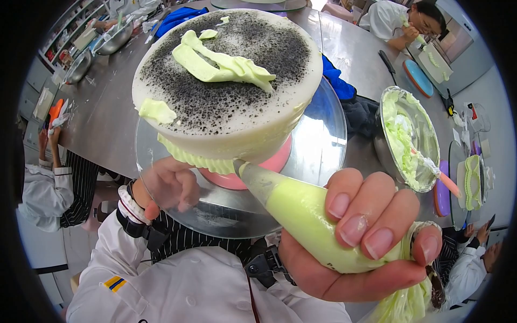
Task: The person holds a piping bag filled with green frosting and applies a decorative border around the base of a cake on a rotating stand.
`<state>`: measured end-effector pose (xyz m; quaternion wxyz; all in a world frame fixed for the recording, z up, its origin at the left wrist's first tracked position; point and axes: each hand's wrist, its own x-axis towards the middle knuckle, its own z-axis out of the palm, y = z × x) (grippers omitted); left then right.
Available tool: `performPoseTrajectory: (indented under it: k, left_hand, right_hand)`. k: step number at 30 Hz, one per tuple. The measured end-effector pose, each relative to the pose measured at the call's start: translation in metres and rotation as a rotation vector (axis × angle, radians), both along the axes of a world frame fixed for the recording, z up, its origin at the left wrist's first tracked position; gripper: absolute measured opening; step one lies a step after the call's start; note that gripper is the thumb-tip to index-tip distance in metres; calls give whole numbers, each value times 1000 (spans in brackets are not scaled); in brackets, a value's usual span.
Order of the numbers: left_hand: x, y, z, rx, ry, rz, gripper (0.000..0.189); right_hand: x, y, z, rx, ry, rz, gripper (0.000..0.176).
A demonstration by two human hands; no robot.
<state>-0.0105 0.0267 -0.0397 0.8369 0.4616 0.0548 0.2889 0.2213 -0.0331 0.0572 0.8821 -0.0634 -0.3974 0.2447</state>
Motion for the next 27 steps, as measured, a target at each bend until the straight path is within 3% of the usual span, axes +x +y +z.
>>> performPoseTrajectory:
  k: [27]
  left_hand:
    - [1, 1, 1, 19, -3, -5, 103]
  right_hand:
    - [2, 0, -3, 0, -10, 6, 18]
